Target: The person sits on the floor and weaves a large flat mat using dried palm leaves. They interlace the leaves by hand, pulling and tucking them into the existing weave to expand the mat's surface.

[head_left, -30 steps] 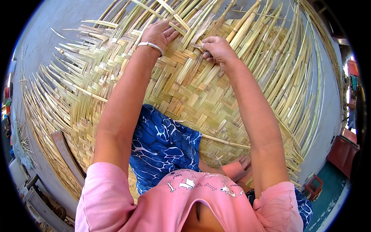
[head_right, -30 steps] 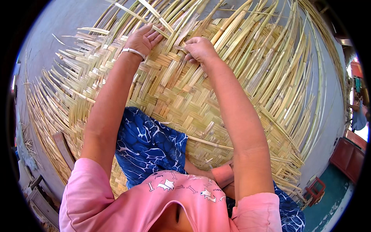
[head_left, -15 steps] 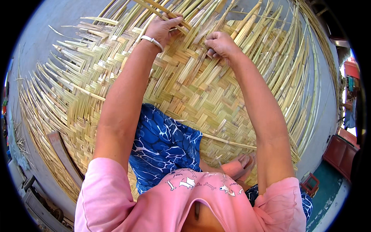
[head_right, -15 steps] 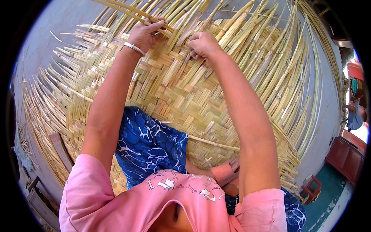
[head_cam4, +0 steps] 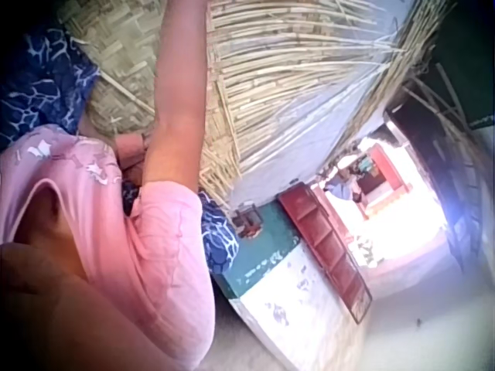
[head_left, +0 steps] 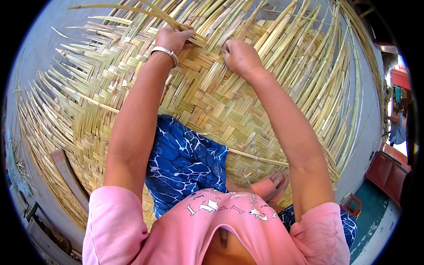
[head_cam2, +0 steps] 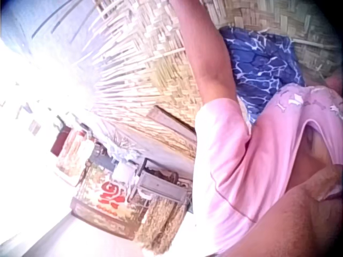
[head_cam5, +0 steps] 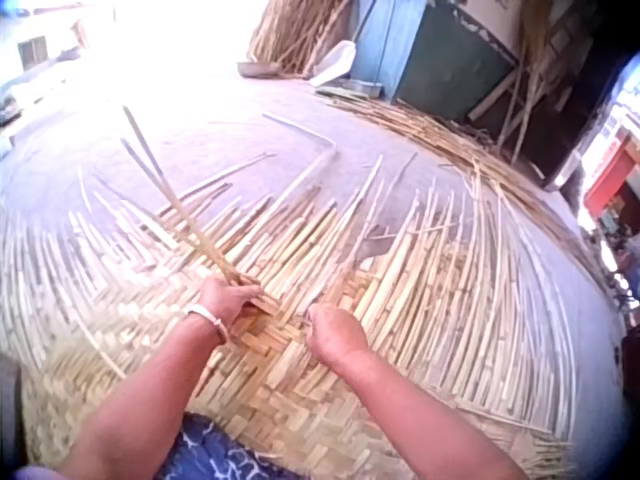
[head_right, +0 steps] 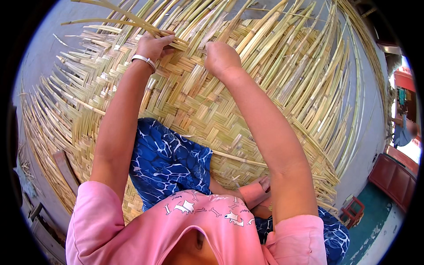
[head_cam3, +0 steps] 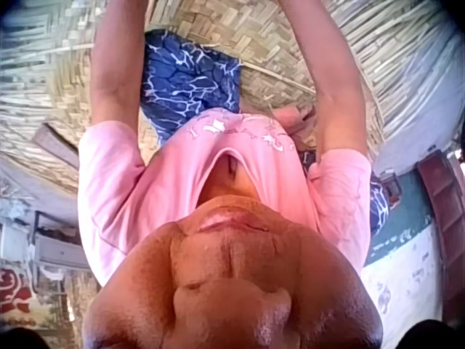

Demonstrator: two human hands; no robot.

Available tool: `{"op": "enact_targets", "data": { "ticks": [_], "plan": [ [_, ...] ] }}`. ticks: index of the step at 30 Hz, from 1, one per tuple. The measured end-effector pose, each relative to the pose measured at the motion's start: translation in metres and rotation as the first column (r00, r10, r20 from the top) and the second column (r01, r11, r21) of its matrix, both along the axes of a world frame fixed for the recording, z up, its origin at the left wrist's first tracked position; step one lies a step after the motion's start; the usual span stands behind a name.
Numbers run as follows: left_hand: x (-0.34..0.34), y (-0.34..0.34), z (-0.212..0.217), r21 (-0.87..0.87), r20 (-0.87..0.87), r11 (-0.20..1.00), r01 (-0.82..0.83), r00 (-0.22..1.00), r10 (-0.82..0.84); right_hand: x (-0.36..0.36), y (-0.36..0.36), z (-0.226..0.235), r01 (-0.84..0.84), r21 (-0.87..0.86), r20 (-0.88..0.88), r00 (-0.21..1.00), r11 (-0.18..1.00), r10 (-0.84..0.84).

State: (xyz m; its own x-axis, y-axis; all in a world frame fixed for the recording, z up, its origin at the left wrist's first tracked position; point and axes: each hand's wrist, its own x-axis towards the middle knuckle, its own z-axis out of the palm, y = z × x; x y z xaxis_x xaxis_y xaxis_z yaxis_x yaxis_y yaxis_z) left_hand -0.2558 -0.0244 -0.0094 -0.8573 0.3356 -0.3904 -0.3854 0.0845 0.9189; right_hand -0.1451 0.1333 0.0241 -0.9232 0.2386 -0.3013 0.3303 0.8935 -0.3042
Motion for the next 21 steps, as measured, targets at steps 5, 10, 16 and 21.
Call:
{"op": "enact_targets", "data": {
  "ticks": [5,10,16,21],
  "plan": [
    [0.001,-0.012,0.005,0.173,0.161,0.985,0.007,0.986,-0.035,0.009,-0.002,-0.002,-0.044,0.031,-0.099,0.994,0.999,0.047],
    [-0.014,-0.040,0.007,0.364,0.271,0.922,-0.135,0.962,0.034,0.012,-0.013,0.007,-0.045,0.085,-0.317,0.946,0.995,0.070],
    [-0.025,-0.060,0.015,0.352,0.214,0.922,-0.164,0.972,0.091,-0.033,-0.039,-0.002,-0.164,-0.070,-0.425,0.897,0.984,0.119],
    [-0.037,-0.073,0.016,0.433,0.099,0.900,0.052,0.990,-0.105,-0.065,-0.035,-0.001,-0.037,-0.209,-0.071,0.997,0.977,0.022]
  ]
}}
